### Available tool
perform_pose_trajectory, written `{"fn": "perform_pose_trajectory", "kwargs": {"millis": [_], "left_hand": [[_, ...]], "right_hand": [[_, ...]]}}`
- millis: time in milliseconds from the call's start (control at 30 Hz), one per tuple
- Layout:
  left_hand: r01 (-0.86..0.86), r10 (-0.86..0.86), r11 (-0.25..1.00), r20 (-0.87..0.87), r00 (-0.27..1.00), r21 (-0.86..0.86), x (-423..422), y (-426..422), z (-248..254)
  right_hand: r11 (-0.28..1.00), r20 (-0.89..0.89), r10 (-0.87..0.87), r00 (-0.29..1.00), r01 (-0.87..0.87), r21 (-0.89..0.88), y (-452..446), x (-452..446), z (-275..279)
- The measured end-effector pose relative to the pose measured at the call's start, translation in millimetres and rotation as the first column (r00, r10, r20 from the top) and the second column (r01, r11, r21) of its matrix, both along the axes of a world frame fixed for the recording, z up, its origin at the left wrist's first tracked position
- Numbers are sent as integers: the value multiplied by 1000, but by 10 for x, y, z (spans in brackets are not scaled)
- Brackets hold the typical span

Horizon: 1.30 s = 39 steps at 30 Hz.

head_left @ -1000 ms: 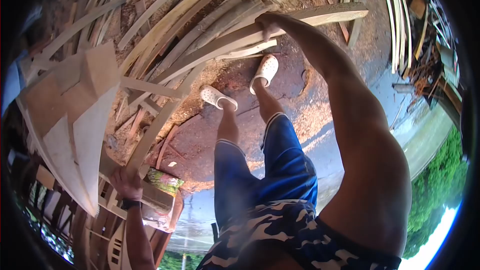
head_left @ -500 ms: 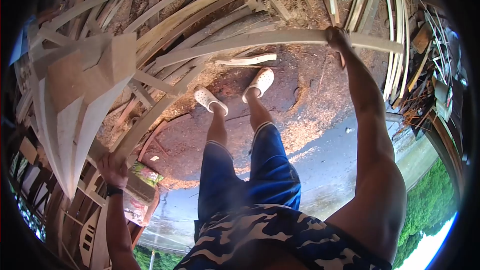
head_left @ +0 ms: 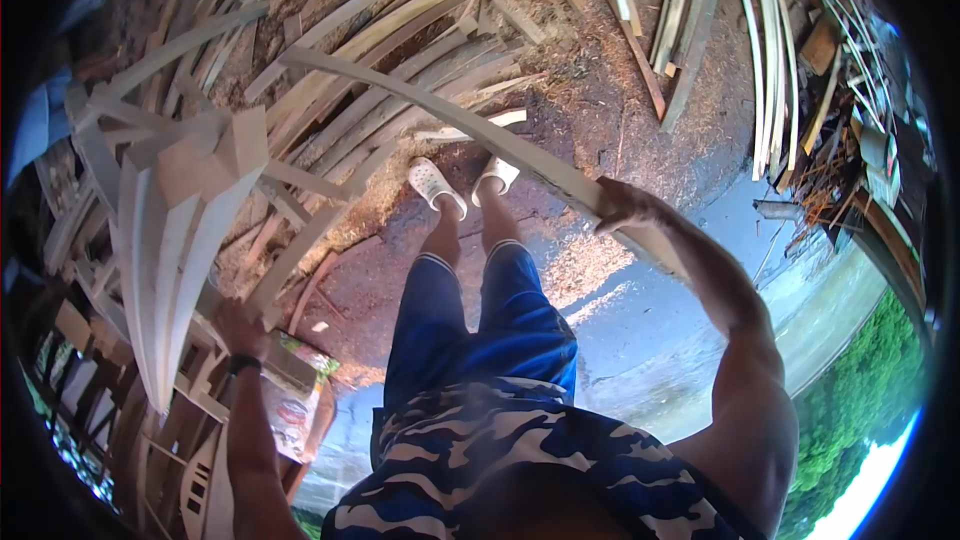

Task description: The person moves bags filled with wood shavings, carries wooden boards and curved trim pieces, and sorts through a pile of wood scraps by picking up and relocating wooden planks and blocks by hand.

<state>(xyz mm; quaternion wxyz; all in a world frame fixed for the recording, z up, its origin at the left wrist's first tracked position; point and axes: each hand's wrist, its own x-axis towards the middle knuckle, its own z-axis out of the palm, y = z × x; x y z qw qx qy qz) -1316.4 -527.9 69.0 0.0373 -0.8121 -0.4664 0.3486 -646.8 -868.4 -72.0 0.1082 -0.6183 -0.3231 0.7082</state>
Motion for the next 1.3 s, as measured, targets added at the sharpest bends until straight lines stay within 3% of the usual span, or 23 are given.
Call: {"fn": "perform_pose_trajectory", "kwargs": {"millis": [100, 200, 233, 267, 333, 367, 433, 500, 567, 633, 700, 767, 800, 933, 967, 1000, 1067, 1100, 1133, 1200, 1233, 1267, 1300], "left_hand": [[-103, 100, 994, -113, 989, -23, 561, -123, -271], [-58, 64, 990, 43, 997, -127, 1330, -404, -533], [-10, 32, 989, 153, 988, -147, 1598, -467, -586], [37, 24, 966, 233, 972, -255, 1700, -480, -767], [144, 14, 920, 398, 917, -364, 1760, -512, -1315], [93, 172, 827, 408, 897, -554, 2342, -505, -990], [178, 185, 756, 466, 865, -630, 2524, -414, -1144], [150, 274, 716, 472, 838, -682, 2687, -300, -1112], [23, 279, 718, 318, 906, -696, 3117, -208, -635], [-50, 312, 735, 272, 910, -676, 3239, -50, -692], [-77, 366, 774, 345, 865, -628, 2914, 315, -1346], [-152, 441, 750, 315, 840, -644, 3071, 350, -1418], [-192, 475, 719, 271, 837, -668, 3188, 302, -1438], [-275, 545, 614, 145, 826, -740, 3679, 12, -1417], [-277, 545, 595, 126, 829, -755, 3806, -66, -1418], [-276, 546, 582, 116, 830, -765, 3919, -122, -1403], [-264, 542, 559, 105, 834, -786, 4122, -219, -1388], [-255, 541, 551, 107, 834, -795, 4201, -259, -1380], [-244, 540, 541, 110, 834, -805, 4263, -295, -1385], [-251, 557, 520, 101, 824, -817, 4399, -310, -1423], [-276, 576, 499, 77, 814, -821, 4490, -264, -1478], [-363, 621, 435, -18, 784, -824, 4652, -207, -1550], [-373, 649, 452, 12, 760, -810, 4781, -269, -1630]], "right_hand": [[971, -109, -236, 966, 237, -3, -226, -167, -3], [776, -455, -622, 637, 576, -255, -274, -239, 441], [786, -248, -618, 746, 594, -171, -350, -337, 424], [946, 228, -321, 919, 302, 118, -575, -499, -28], [976, 468, -186, 864, 216, -9, -559, -530, 6], [979, 561, -103, 822, 184, -90, -556, -540, 37], [806, 515, -585, 627, 521, 281, -747, -818, -135], [661, 538, -745, 395, 551, 510, -868, -951, 150], [703, 639, -543, 545, 712, -10, -961, -872, 341], [627, 679, -486, 550, 761, -168, -1195, -894, 34], [601, 716, -527, 457, 796, -65, -1529, -900, -306], [528, 761, -535, 367, 848, -38, -1674, -741, -268], [499, 748, -613, 255, 859, 116, -1808, -637, -345], [338, 761, -636, 128, 933, 126, -2120, 503, -62], [380, 792, -590, 155, 919, 103, -2215, 971, 136], [355, 768, -636, 74, 912, 206, -2562, 1433, -122], [467, 874, -473, 112, 873, 140, -2972, 2824, 357], [502, 914, -357, 191, 865, 15, -2872, 3626, 1198], [513, 947, -286, -143, 812, 278, -3161, 4345, 1287], [487, 750, -144, -646, 613, 622, -2966, 5527, 2245], [585, 712, -151, -686, 519, 624, -2879, 6022, 2615], [590, 831, -203, -518, 613, 526, -2665, 6400, 3042], [681, 811, -155, -564, 533, 501, -2328, 6592, 3199]]}}
